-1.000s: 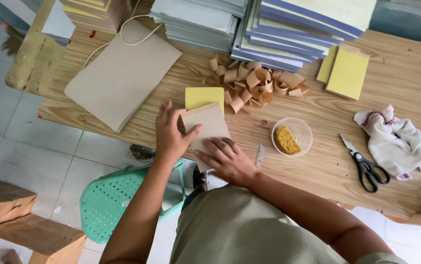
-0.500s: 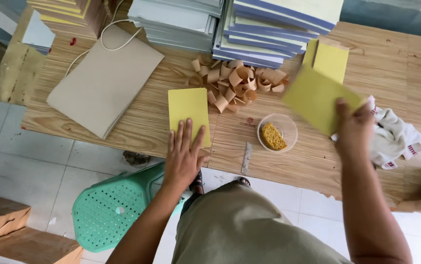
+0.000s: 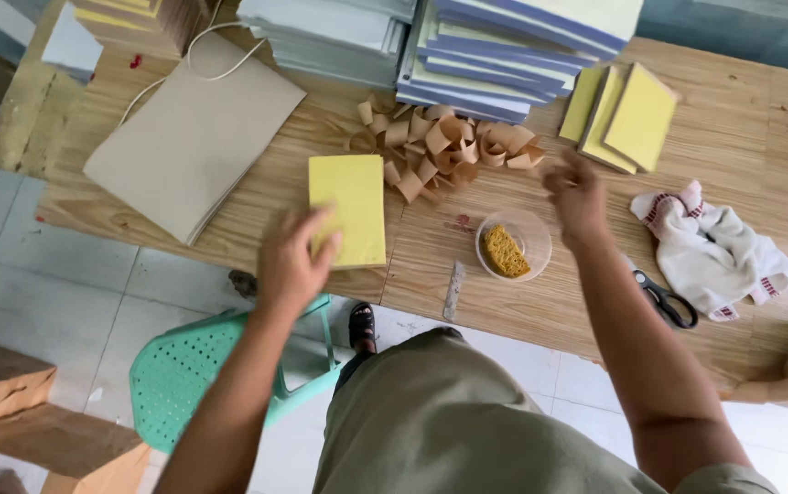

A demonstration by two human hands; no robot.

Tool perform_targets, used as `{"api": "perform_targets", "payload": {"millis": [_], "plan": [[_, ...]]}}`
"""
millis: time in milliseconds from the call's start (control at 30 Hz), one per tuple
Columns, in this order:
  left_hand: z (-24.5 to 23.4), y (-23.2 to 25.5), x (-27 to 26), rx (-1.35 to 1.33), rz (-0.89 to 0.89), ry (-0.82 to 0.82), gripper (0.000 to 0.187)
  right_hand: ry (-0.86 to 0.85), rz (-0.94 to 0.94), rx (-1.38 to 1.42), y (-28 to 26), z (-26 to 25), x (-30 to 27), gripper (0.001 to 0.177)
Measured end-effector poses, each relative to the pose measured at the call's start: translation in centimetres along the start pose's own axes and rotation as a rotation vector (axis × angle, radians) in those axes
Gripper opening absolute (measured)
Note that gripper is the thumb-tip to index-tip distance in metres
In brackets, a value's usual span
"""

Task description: The person repeatedly applies adhesive from a small container to the spine of yellow notebooks using a sponge applicator, then presses the spine to secure the binding. The person handles multiple notebooks one at a time, stacking completed units on the table.

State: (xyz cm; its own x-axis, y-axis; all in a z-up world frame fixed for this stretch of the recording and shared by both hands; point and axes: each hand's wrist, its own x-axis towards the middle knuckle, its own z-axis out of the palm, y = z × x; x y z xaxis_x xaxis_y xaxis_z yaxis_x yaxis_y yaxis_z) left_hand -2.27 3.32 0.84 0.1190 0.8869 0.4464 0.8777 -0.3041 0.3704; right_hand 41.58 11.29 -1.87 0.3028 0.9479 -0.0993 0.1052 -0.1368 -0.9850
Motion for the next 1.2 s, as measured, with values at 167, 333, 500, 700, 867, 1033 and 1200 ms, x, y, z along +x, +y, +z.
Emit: {"api": "perform_targets", "payload": {"millis": [167, 333, 500, 700, 867, 1033, 1200], "plan": [[0.3, -2.7, 9.0, 0.051, -0.081, -0.267, 0.062, -0.181, -0.568, -0.719, -0.9, 6.6, -0.8, 0.050], [4.5, -5.8, 11.1, 0.177, -0.072, -0.425, 0.040, -0.253, -0.793, -1.096, -0.3, 9.3, -0.3, 0.044], [3.3, -4.1, 8.7, 0.169, 0.169, -0.042, 0.005, -0.135, -0.929, -1.156, 2.9, 10.2, 1.0, 0.030], [-2.5, 0.3, -0.4, -0.004, 0.542, 0.273, 0.007, -0.089, -1.033, -1.079, 3.5, 10.3, 1.3, 0.020], [-4.7, 2.4, -1.8, -0.042, 0.543, 0.314, 0.012, -0.065, -1.011, -1.070, 1.2, 11.3, -0.1, 0.047], [-3.4, 1.7, -0.6, -0.065, 0.496, 0.376, 0.005, -0.054, -1.034, -1.070, 1.6, 11.8, 0.2, 0.035], [-2.5, 4.4, 1.4, -0.183, 0.351, 0.480, 0.028, -0.030, -0.976, -0.982, -0.1, 11.3, -0.8, 0.018]]}}
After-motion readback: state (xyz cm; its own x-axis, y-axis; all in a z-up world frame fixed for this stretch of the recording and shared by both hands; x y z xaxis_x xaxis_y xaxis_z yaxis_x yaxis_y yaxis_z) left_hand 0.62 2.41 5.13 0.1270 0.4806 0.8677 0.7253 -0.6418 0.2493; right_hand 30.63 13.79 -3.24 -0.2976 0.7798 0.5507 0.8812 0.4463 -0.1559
